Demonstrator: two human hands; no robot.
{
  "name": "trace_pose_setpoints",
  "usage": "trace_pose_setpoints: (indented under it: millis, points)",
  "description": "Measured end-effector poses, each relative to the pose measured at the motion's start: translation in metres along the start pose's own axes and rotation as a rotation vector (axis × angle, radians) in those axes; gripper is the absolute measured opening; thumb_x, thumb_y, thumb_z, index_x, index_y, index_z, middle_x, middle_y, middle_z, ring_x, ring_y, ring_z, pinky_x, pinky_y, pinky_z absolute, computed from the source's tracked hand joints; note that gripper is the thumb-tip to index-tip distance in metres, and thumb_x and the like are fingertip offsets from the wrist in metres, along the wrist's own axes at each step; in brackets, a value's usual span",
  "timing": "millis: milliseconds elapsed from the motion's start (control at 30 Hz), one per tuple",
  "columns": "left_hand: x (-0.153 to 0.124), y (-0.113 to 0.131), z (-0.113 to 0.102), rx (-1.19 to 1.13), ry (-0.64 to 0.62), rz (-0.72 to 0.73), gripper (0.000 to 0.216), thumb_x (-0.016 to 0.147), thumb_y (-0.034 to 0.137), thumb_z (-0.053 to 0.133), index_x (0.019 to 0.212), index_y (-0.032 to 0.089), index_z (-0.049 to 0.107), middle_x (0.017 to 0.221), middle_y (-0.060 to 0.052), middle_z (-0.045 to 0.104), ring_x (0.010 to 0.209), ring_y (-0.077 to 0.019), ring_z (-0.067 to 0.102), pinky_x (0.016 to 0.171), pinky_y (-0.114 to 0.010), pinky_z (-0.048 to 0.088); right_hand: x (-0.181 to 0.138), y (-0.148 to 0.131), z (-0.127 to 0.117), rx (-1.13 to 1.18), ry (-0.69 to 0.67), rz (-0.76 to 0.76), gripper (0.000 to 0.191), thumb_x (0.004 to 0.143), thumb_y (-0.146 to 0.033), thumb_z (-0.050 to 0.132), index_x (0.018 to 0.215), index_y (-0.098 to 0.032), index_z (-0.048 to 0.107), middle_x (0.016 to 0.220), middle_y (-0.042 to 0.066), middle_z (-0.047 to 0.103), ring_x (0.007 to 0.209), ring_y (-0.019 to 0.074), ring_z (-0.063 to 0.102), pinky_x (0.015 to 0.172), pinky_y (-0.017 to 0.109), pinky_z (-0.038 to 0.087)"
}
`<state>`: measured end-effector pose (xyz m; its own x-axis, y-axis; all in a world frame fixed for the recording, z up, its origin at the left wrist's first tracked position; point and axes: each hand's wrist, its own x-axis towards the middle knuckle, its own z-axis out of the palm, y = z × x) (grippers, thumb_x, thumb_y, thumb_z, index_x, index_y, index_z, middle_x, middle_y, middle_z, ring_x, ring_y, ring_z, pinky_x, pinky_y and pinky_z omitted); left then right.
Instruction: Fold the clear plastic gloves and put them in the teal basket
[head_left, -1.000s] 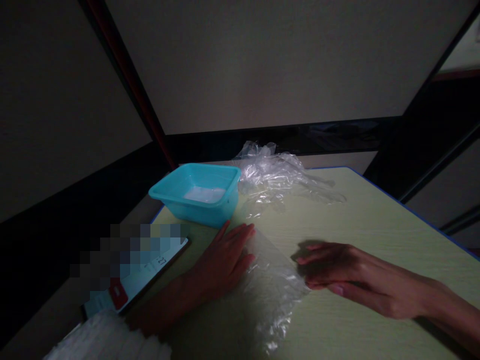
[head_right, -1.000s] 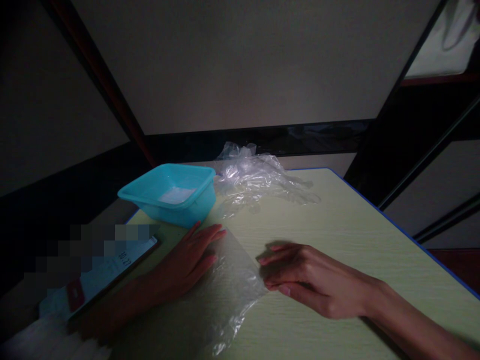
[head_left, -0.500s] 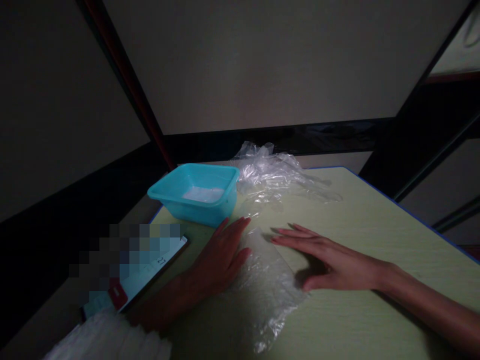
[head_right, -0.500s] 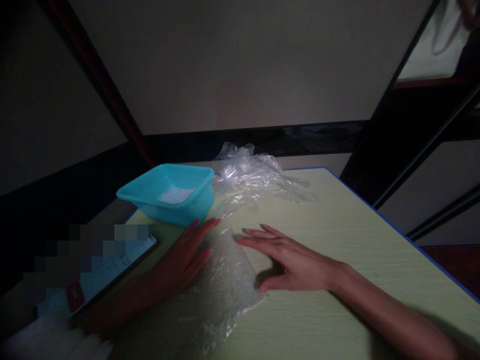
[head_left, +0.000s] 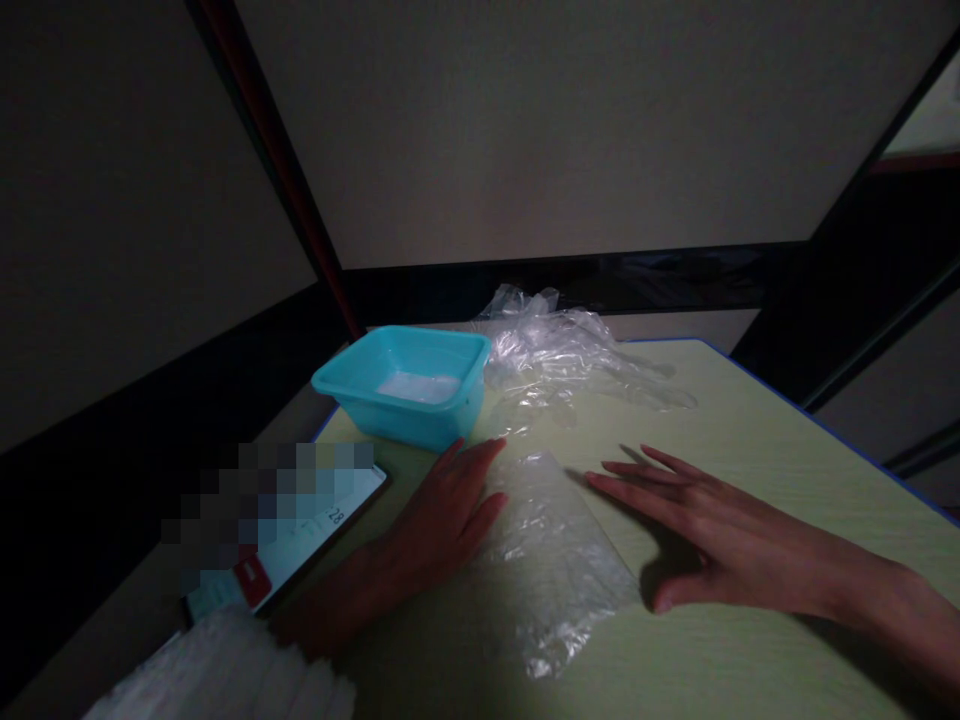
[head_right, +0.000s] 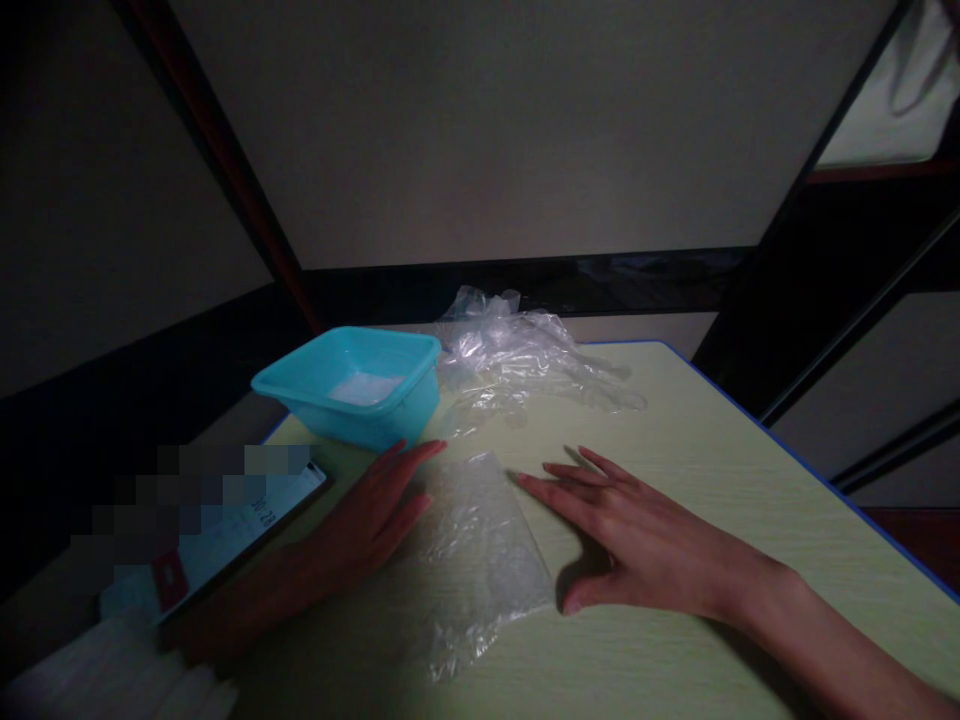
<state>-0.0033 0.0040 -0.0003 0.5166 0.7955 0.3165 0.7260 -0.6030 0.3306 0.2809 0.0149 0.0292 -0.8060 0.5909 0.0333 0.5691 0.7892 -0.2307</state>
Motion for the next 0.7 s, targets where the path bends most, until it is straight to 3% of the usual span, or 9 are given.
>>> trace_pose_setpoints:
  millis: [200, 333, 467, 567, 700]
  points:
    - [0.0, 0.0, 0.002, -0.021, -0.003, -0.022, 0.038, 0.094, 0.029, 0.03, 0.13, 0.016, 0.032, 0.132, -0.014, 0.048, 0.124, -0.0244, 0.043, 0.106, -0.047, 0.03, 0.009, 0.007, 0.009, 0.05, 0.139, -0.049, 0.071, 0.086, -0.055, 0.044, 0.144, -0.02, 0.021, 0.142, 0.015, 0.037, 0.13, 0.0315, 0.033, 0.103, 0.058, 0.028]
    - [0.0, -0.001, 0.002, -0.028, -0.004, -0.051, 0.038, 0.094, 0.028, 0.03, 0.13, 0.015, 0.034, 0.13, -0.013, 0.05, 0.122, -0.0234, 0.044, 0.105, -0.045, 0.032, 0.022, 0.012, 0.017, 0.121, -0.018, -0.098, 0.094, 0.075, -0.063, 0.055, 0.145, -0.017, 0.012, 0.149, 0.015, 0.02, 0.136, 0.0326, 0.013, 0.106, 0.06, 0.013]
    - [-0.002, -0.003, 0.003, -0.025, -0.004, -0.07, 0.038, 0.094, 0.03, 0.03, 0.13, 0.016, 0.033, 0.13, -0.013, 0.049, 0.123, -0.0232, 0.043, 0.105, -0.045, 0.032, 0.025, 0.011, 0.017, 0.121, -0.148, -0.04, 0.101, 0.07, -0.063, 0.06, 0.145, -0.017, 0.01, 0.15, 0.013, 0.016, 0.137, 0.0334, 0.009, 0.106, 0.062, 0.006]
    - [-0.002, -0.004, 0.003, -0.032, -0.008, -0.078, 0.039, 0.094, 0.031, 0.03, 0.129, 0.015, 0.033, 0.13, -0.014, 0.048, 0.123, -0.024, 0.042, 0.105, -0.047, 0.031, 0.02, 0.01, 0.014, 0.107, -0.17, 0.008, 0.1, 0.071, -0.064, 0.059, 0.145, -0.017, 0.01, 0.15, 0.014, 0.016, 0.136, 0.0344, 0.01, 0.106, 0.062, 0.006]
    - [-0.002, -0.005, 0.001, -0.047, -0.032, -0.114, 0.039, 0.094, 0.03, 0.03, 0.129, 0.014, 0.033, 0.131, -0.015, 0.048, 0.124, -0.0253, 0.042, 0.104, -0.049, 0.032, 0.007, 0.013, 0.011, 0.095, -0.104, 0.055, 0.103, 0.068, -0.066, 0.061, 0.145, -0.017, 0.014, 0.148, 0.017, 0.021, 0.134, 0.0378, 0.014, 0.105, 0.063, 0.015]
